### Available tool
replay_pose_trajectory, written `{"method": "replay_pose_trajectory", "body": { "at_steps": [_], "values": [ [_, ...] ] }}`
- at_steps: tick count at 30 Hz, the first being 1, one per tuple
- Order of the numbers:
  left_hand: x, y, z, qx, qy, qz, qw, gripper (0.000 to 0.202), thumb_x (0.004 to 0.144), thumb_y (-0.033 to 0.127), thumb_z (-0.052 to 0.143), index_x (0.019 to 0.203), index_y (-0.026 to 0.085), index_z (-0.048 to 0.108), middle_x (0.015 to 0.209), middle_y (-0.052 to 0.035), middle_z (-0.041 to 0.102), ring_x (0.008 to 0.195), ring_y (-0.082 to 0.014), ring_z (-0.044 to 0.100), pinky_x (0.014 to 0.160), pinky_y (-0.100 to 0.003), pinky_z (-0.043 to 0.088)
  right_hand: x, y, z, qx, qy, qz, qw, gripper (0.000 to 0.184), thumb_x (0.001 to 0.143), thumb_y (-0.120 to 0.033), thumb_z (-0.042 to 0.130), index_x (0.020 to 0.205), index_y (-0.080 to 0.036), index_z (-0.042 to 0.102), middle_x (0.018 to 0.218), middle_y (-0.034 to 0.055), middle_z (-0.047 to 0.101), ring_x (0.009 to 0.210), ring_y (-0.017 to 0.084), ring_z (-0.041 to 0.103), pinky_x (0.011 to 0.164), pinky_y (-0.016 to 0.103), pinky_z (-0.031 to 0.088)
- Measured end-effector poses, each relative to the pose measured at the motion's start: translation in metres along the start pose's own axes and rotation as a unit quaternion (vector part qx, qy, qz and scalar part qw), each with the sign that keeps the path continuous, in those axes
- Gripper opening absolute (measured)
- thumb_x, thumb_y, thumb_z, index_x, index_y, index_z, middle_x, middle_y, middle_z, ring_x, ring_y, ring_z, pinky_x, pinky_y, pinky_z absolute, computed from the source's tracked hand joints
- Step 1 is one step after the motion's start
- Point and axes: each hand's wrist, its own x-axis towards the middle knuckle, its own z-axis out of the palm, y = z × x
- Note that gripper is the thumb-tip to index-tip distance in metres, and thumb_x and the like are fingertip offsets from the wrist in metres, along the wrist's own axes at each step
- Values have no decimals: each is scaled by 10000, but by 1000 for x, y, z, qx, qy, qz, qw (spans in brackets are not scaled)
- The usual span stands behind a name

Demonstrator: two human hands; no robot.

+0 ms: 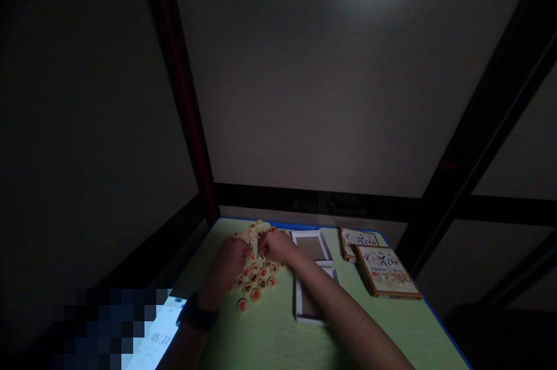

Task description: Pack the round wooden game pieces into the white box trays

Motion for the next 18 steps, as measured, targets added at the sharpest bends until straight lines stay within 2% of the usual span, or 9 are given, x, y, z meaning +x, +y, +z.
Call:
{"method": "replay_pose_trajectory", "body": {
  "at_steps": [2,5,7,10,14,18],
  "values": [
    [2,-6,-1,13,28,-11,999,305,935,123,448,1038,140,734,1087,-146,724,1031,-219,656,827,-274,450,4,-2,-5,-9,10,3,1000,252,780,-73,578,853,-204,780,896,45,779,878,192,712,762,240,482],
    [5,-17,-4,46,63,-28,997,336,938,111,413,1050,140,729,1099,-150,717,1048,-234,644,816,-277,449,12,-8,-10,-38,32,-21,999,332,806,-107,581,1069,-218,752,1168,94,725,1054,226,680,864,274,489],
    [6,-23,-5,59,65,-31,996,340,934,110,411,1058,139,727,1093,-153,718,1049,-244,641,821,-288,450,17,-13,-11,-84,30,-50,995,415,807,-103,579,1182,-231,704,1271,112,670,1104,241,662,879,292,500],
    [5,-27,-3,48,56,-19,997,308,940,156,447,1068,146,726,1091,-148,723,1043,-250,645,845,-306,450,23,-22,-11,-150,-2,-74,986,389,831,-74,531,1151,-214,704,1193,126,698,1082,251,673,842,303,521],
    [5,-29,4,10,59,-8,998,280,935,202,489,1067,163,733,1106,-139,728,1045,-244,651,863,-309,451,27,-29,-10,-187,-32,-73,979,343,854,-56,504,1111,-170,700,1083,158,732,1053,266,684,830,321,525],
    [7,-27,6,-46,84,-18,995,296,933,169,462,1014,140,745,1080,-142,738,1015,-235,664,851,-295,461,28,-25,-10,-144,-29,-77,986,323,800,-63,575,1094,-147,678,1080,160,729,1019,265,686,836,321,512]
  ]
}}
